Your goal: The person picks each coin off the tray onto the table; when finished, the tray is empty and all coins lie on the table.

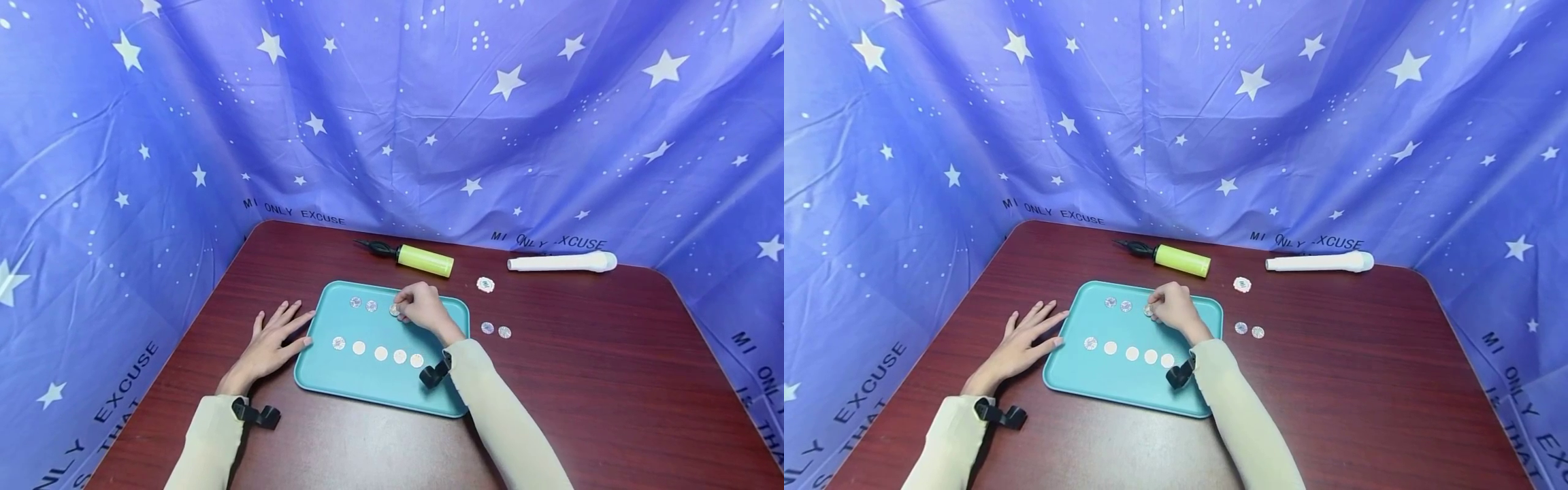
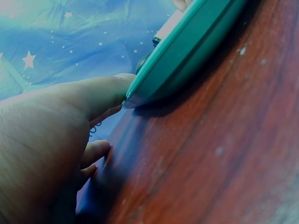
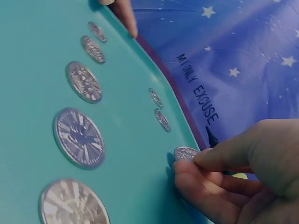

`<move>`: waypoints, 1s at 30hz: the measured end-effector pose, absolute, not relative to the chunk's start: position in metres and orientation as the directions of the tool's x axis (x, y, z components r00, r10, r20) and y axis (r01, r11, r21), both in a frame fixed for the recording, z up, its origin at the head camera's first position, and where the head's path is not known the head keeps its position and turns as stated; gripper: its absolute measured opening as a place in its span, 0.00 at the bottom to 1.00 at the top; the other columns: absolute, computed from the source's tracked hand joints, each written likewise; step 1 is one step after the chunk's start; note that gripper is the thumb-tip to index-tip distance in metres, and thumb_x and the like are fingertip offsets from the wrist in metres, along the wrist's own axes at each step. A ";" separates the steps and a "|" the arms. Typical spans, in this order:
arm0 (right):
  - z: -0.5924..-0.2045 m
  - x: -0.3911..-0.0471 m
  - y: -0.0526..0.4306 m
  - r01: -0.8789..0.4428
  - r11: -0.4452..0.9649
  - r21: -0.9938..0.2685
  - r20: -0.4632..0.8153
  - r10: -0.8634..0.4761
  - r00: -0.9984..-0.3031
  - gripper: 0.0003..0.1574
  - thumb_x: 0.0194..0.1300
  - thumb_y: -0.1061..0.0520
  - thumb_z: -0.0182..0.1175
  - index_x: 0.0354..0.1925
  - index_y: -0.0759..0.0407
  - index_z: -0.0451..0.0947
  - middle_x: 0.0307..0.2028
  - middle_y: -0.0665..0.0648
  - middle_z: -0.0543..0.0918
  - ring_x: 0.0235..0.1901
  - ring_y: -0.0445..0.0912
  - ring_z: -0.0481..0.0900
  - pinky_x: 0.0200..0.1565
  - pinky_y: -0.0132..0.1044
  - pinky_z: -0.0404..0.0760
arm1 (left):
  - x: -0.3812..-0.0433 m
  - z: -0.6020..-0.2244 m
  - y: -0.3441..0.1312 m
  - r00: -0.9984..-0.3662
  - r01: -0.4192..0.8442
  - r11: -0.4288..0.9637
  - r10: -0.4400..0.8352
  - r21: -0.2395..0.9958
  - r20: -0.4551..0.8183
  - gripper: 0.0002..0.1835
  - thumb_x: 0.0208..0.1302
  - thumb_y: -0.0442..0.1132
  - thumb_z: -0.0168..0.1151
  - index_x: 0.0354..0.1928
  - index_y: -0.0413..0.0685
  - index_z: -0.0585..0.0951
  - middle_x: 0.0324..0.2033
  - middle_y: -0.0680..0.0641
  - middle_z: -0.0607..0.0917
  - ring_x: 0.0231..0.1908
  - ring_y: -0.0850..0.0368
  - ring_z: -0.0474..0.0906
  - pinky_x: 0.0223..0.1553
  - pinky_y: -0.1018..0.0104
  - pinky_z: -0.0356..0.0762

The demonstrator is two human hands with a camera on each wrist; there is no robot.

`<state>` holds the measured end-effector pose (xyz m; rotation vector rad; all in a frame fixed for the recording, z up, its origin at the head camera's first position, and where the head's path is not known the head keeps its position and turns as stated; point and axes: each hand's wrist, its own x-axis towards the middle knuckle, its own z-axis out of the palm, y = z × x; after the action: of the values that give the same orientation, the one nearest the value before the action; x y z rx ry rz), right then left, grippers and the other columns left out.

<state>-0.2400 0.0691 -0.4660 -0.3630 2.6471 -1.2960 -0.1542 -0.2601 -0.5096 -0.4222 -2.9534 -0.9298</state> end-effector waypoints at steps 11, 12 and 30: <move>-0.466 -0.235 0.085 -0.078 0.523 -0.849 -0.067 -0.253 -0.965 0.08 0.64 0.67 0.61 0.36 0.64 0.88 0.28 0.60 0.89 0.22 0.42 0.87 0.29 0.35 0.87 | -0.154 -0.510 -0.260 -0.963 0.262 0.788 0.247 0.557 0.104 0.31 0.68 0.56 0.61 0.72 0.61 0.71 0.76 0.39 0.63 0.78 0.34 0.49 0.70 0.25 0.29; -0.466 -0.235 0.086 -0.072 0.516 -0.853 -0.070 -0.250 -0.966 0.08 0.64 0.67 0.61 0.36 0.64 0.88 0.28 0.60 0.89 0.22 0.41 0.86 0.29 0.35 0.87 | -0.154 -0.510 -0.260 -0.963 0.263 0.788 0.248 0.557 0.104 0.31 0.68 0.56 0.61 0.72 0.61 0.71 0.76 0.39 0.63 0.78 0.34 0.49 0.70 0.24 0.29; -0.460 -0.225 0.124 0.042 0.374 -0.926 -0.123 -0.194 -0.973 0.11 0.64 0.68 0.62 0.44 0.72 0.85 0.33 0.68 0.89 0.25 0.41 0.88 0.33 0.36 0.88 | -0.154 -0.510 -0.259 -0.964 0.257 0.788 0.246 0.559 0.095 0.31 0.68 0.56 0.61 0.72 0.62 0.71 0.76 0.39 0.63 0.78 0.33 0.48 0.70 0.24 0.29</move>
<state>-0.2254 0.1240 -0.4604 -0.1358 2.4221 -1.6424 -0.1541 -0.2595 -0.5098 -0.4155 -2.9544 -0.9274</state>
